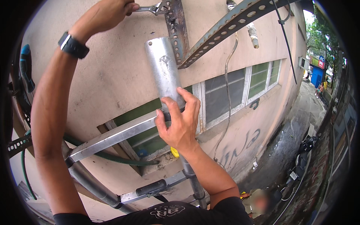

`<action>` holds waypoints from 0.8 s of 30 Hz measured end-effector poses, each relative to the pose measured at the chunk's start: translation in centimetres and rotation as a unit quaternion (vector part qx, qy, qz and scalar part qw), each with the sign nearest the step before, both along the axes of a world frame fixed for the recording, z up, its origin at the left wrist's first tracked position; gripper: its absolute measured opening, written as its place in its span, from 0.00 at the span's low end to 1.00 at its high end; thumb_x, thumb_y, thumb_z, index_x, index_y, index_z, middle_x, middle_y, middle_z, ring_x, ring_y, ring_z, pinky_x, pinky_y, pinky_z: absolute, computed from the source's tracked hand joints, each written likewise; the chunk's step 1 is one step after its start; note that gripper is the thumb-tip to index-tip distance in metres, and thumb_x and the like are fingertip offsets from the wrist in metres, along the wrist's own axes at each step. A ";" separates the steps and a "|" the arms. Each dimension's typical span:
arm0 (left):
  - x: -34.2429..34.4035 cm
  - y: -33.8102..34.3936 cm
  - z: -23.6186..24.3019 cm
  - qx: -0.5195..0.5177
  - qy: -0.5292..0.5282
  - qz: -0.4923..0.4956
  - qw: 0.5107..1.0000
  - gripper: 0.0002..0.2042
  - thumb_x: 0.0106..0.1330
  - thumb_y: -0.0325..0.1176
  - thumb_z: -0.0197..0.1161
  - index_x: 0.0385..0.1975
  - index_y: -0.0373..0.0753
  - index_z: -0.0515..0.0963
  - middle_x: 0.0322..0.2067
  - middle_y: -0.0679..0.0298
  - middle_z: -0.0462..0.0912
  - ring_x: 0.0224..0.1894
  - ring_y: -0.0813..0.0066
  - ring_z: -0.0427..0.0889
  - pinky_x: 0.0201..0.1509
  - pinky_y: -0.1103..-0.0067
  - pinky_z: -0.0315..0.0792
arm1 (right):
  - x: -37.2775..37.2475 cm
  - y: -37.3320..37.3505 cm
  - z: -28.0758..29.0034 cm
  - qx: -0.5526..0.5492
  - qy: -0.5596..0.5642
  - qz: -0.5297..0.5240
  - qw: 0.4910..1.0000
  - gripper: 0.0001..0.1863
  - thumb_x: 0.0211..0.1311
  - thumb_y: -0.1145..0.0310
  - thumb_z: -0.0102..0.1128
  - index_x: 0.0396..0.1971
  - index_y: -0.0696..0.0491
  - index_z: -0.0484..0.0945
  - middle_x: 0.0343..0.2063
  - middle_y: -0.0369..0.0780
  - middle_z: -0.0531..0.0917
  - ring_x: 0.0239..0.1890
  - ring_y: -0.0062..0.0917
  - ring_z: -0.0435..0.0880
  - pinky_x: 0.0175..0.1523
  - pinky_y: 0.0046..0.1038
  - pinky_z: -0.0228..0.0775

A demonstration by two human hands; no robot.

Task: The person uses a blowtorch to heat a metal joint on a frame and then uses a wrench to tighten a bolt on a pipe.

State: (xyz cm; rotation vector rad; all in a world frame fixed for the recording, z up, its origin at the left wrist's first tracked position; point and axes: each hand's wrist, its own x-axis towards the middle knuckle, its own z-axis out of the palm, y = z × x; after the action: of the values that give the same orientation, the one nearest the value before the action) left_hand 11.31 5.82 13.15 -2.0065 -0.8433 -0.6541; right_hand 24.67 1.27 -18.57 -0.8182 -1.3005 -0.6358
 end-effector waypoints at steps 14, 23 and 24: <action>5.1 -2.0 6.8 -0.015 0.168 0.154 0.973 0.21 0.77 0.50 0.55 0.45 0.37 0.87 0.43 0.51 0.88 0.48 0.53 0.85 0.55 0.62 0.74 | -0.3 0.0 0.1 -0.005 0.002 0.010 1.000 0.17 0.55 0.67 0.70 0.45 0.52 0.82 0.55 0.52 0.70 0.57 0.46 0.70 0.61 0.45 0.63; 5.8 0.5 7.8 0.011 0.194 0.154 0.969 0.19 0.75 0.47 0.57 0.50 0.38 0.85 0.46 0.52 0.88 0.50 0.55 0.85 0.58 0.63 0.74 | -0.1 0.1 -0.1 -0.003 -0.003 0.014 1.000 0.20 0.53 0.70 0.71 0.47 0.53 0.82 0.58 0.52 0.70 0.59 0.46 0.70 0.61 0.45 0.65; 6.1 0.5 7.7 0.016 0.197 0.147 0.969 0.19 0.75 0.46 0.57 0.50 0.39 0.85 0.47 0.52 0.88 0.50 0.56 0.85 0.57 0.64 0.74 | -0.2 0.1 -0.1 -0.003 -0.004 0.015 1.000 0.20 0.53 0.70 0.71 0.47 0.54 0.82 0.58 0.52 0.70 0.58 0.46 0.70 0.61 0.45 0.65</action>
State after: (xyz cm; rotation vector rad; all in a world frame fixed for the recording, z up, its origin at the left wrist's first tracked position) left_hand 17.38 6.29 20.83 -1.8453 -0.8549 -0.0921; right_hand 24.52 1.32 -18.64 -0.8010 -1.3195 -0.6118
